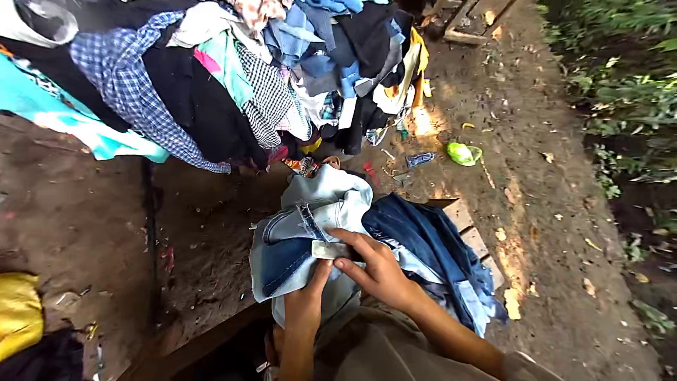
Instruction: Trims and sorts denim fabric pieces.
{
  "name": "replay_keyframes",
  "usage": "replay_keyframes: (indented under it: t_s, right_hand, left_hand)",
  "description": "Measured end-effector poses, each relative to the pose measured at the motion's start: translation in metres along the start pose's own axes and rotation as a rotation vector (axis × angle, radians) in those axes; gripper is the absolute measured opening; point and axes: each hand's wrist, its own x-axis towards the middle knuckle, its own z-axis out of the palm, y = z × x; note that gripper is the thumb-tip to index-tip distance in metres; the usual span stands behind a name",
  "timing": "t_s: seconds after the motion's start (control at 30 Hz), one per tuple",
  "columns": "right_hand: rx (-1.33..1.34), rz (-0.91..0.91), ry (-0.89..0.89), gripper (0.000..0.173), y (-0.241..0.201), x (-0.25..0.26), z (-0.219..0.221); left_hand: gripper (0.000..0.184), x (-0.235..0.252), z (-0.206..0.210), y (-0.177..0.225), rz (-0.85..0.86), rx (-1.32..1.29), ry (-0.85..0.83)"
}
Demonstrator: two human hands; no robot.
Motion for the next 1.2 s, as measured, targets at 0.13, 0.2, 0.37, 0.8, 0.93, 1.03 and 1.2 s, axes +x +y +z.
replay_keyframes:
  t_s: [0.13, 0.2, 0.37, 0.8, 0.93, 1.03, 1.2]
  right_hand:
    - [0.295, 0.035, -0.04, 0.039, 0.005, 0.002, -0.001]
    - [0.628, 0.126, -0.078, 0.037, 0.003, 0.004, -0.003]
    - [1.079, 0.513, -0.259, 0.039, -0.003, 0.011, -0.01]
    - [0.588, 0.163, -0.237, 0.039, 0.008, -0.001, -0.012]
    - [0.435, 0.071, -0.2, 0.039, 0.011, -0.001, -0.008]
    - [0.416, 0.034, -0.26, 0.04, 0.011, 0.0, -0.013]
    - [0.219, 0.011, -0.239, 0.04, 0.012, 0.001, -0.01]
  left_hand:
    - [0.032, 0.001, -0.003, -0.001, 0.003, 0.025, -0.016]
    - [0.032, 0.004, -0.006, -0.003, 0.019, 0.044, -0.04]
    - [0.031, 0.006, -0.008, -0.004, -0.021, -0.011, 0.004]
    - [0.038, 0.012, 0.005, -0.022, 0.033, -0.065, 0.137]
    - [0.033, 0.011, 0.006, -0.021, 0.041, -0.066, 0.119]
    - [0.031, 0.009, 0.002, -0.022, 0.016, -0.062, 0.132]
    - [0.031, 0.007, -0.003, -0.022, 0.011, -0.071, 0.134]
